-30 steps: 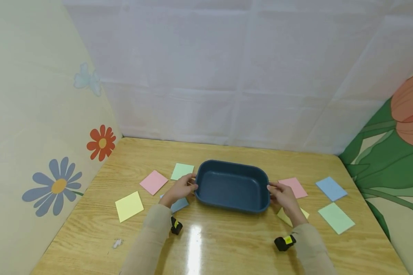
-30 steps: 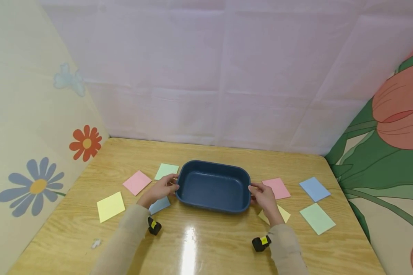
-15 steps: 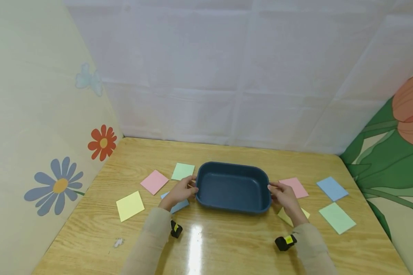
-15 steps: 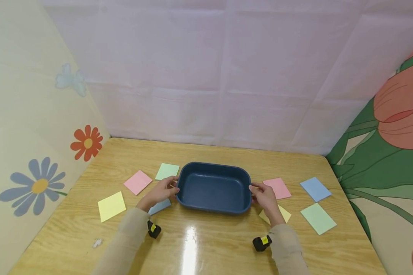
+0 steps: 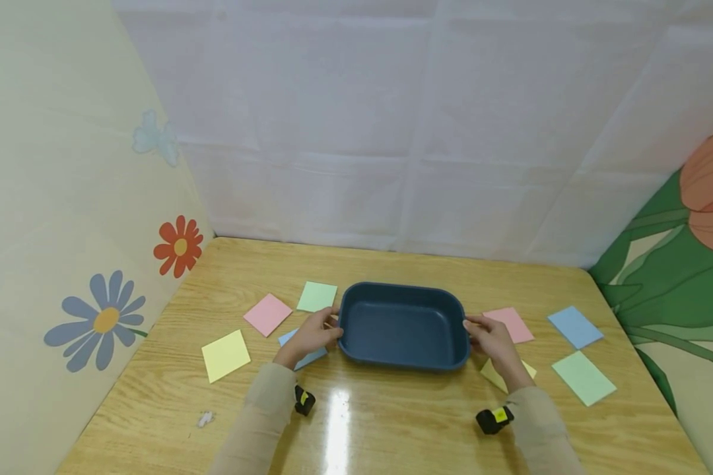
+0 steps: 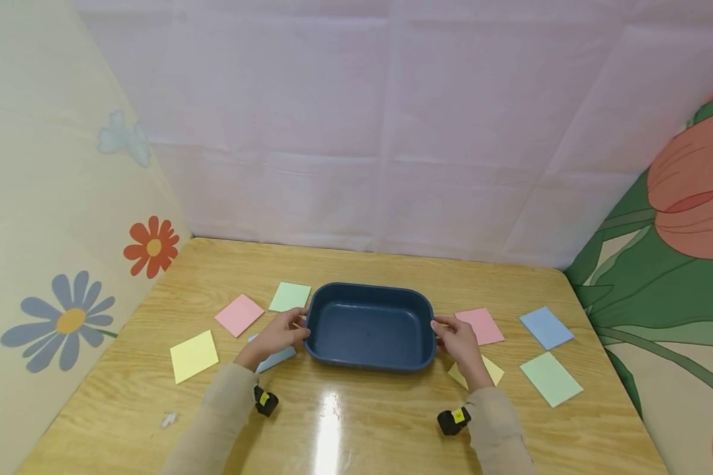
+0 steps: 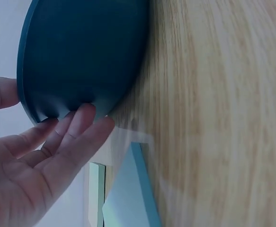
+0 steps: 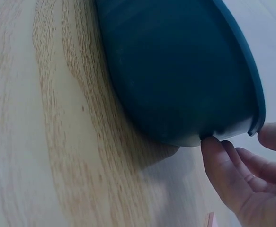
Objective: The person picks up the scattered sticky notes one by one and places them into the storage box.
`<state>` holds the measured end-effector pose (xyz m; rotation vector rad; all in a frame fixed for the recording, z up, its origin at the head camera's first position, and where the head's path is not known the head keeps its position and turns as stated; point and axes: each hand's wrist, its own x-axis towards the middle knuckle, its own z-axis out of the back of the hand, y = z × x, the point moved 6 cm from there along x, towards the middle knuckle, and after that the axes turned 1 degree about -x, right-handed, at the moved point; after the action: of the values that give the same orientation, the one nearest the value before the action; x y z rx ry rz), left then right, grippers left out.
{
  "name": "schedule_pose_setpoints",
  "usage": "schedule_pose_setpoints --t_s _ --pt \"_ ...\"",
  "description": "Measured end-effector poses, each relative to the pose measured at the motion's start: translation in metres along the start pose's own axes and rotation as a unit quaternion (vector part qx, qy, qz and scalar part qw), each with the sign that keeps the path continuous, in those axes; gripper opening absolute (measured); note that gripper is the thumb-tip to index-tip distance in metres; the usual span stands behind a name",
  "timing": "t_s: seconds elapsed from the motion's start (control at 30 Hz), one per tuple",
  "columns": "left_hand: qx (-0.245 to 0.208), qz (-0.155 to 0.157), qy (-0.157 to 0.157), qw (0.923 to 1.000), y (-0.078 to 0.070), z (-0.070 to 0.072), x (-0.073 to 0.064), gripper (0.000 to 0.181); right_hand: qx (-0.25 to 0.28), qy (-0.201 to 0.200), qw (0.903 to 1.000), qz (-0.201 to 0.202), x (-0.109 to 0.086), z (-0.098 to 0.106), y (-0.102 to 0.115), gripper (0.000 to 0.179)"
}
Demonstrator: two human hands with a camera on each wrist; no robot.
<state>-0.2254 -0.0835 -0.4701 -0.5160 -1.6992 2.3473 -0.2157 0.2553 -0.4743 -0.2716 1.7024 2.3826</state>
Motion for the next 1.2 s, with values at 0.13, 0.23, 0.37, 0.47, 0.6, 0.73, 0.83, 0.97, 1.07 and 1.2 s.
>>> schedule_pose_setpoints --t_s 0.13,0.23,0.37,0.47,0.6,0.73,0.83,0.97,1.07,1.2 --pt "-0.009 0.018 -0.02 0.9996 0.003 -0.001 0.003 0.047 -0.008 -0.006 0.9999 -0.003 -0.002 0.001 0.001 0.046" --pt "-0.025 0.023 -0.036 0.9988 0.01 -0.003 0.01 0.048 -0.017 -0.014 0.9998 -0.001 -0.003 0.002 0.004 0.046" --pt "-0.042 0.021 -0.039 0.9981 0.01 -0.008 0.014 0.048 -0.025 -0.023 0.9993 0.014 -0.007 0.006 0.008 0.045" --pt "-0.047 0.022 -0.04 0.9979 0.009 -0.011 0.015 0.047 -0.022 -0.031 0.9989 0.029 -0.01 0.011 0.01 0.044" --pt "-0.058 0.02 -0.047 0.997 0.009 -0.013 0.014 0.046 -0.02 -0.041 0.9977 0.051 -0.016 0.018 0.011 0.042" --pt "-0.066 0.02 -0.059 0.9959 0.011 -0.01 0.011 0.045 -0.027 -0.042 0.9957 0.078 -0.021 0.023 0.012 0.04" --pt "-0.073 0.018 -0.062 0.9952 0.012 -0.009 0.009 0.045 -0.04 -0.041 0.9944 0.089 -0.023 0.026 0.012 0.04" --pt "-0.081 0.024 -0.064 0.9944 0.014 -0.007 0.007 0.047 -0.056 -0.041 0.9936 0.089 -0.026 0.032 0.012 0.041" --pt "-0.083 0.03 -0.066 0.9939 0.015 -0.007 0.006 0.047 -0.073 -0.04 0.9929 0.085 -0.028 0.035 0.013 0.043" --pt "-0.089 0.032 -0.057 0.9939 0.014 -0.007 0.005 0.048 -0.101 -0.048 0.9905 0.08 -0.03 0.042 0.011 0.043"
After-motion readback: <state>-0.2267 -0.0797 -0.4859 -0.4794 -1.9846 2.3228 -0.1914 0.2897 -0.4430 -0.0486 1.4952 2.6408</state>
